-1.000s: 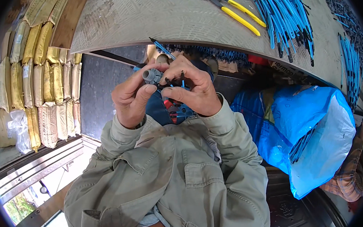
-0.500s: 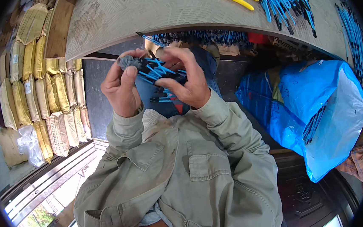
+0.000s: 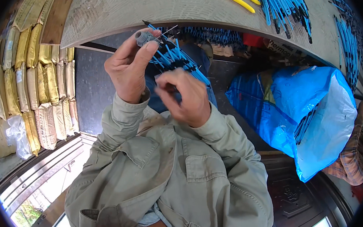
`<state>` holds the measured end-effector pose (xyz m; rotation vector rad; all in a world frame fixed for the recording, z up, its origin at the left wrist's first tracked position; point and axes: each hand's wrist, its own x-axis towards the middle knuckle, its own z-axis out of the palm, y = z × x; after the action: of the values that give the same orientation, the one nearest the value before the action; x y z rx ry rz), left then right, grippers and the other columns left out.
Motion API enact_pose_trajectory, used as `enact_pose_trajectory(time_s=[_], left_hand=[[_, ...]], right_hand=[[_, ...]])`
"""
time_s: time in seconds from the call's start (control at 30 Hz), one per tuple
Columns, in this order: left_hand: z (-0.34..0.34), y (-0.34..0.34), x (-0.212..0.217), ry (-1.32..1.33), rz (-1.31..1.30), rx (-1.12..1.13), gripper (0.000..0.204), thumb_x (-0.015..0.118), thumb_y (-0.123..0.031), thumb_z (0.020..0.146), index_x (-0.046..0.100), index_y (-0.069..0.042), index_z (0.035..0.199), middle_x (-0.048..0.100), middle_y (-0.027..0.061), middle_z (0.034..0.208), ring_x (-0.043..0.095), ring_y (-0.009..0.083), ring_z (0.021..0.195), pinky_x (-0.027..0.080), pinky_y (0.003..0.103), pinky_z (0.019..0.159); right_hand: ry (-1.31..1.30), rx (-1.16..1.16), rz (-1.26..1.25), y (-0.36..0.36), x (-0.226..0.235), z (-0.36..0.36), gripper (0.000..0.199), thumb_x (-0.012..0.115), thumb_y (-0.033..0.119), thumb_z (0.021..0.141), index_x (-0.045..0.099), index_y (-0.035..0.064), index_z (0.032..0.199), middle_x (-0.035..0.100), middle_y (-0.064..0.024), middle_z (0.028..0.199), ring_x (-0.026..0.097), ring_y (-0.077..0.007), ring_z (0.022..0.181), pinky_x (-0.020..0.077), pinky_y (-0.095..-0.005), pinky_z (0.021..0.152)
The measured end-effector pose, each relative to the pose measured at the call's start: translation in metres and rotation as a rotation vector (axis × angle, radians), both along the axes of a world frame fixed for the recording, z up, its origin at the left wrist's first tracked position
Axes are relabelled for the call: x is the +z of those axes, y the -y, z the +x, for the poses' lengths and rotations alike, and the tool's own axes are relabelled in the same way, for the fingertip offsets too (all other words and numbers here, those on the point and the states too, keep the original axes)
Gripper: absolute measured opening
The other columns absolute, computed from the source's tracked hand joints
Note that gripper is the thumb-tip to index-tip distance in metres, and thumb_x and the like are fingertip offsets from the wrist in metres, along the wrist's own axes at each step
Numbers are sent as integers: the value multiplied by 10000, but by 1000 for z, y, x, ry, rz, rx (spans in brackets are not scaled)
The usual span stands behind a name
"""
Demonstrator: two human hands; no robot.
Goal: The person assembles a wire harness by bundling blue wires into a central hub, using pliers to secure or trim them.
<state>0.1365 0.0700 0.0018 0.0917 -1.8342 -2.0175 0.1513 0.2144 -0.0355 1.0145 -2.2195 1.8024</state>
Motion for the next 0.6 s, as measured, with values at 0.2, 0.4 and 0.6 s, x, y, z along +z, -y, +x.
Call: enact_pose_trajectory(time_s=[0.2, 0.4, 0.6], left_hand=[[-4, 19, -14, -28, 144, 5, 291, 669, 22, 770, 603, 74, 1049, 642, 90, 954, 569, 104, 822, 464, 218, 739], [5, 28, -2, 14, 119, -27, 291, 664, 22, 769, 604, 76, 1049, 642, 107, 954, 576, 125, 854, 468, 236, 755], [15, 27, 12, 32, 106, -45, 276, 648, 32, 773, 606, 78, 1042, 641, 110, 952, 576, 136, 870, 466, 236, 757]], right_hand=[[167, 693, 5, -30, -22, 6, 387, 668, 300, 767, 596, 11, 1015, 648, -96, 900, 621, -260, 832, 464, -343, 731], [215, 470, -380, -18, -28, -4, 380, 601, 342, 836, 597, -15, 966, 639, -120, 885, 611, -232, 809, 462, -351, 716], [291, -115, -135, 2, 11, -24, 226, 692, 106, 762, 612, -30, 924, 629, -107, 824, 587, -187, 737, 455, -268, 646]])
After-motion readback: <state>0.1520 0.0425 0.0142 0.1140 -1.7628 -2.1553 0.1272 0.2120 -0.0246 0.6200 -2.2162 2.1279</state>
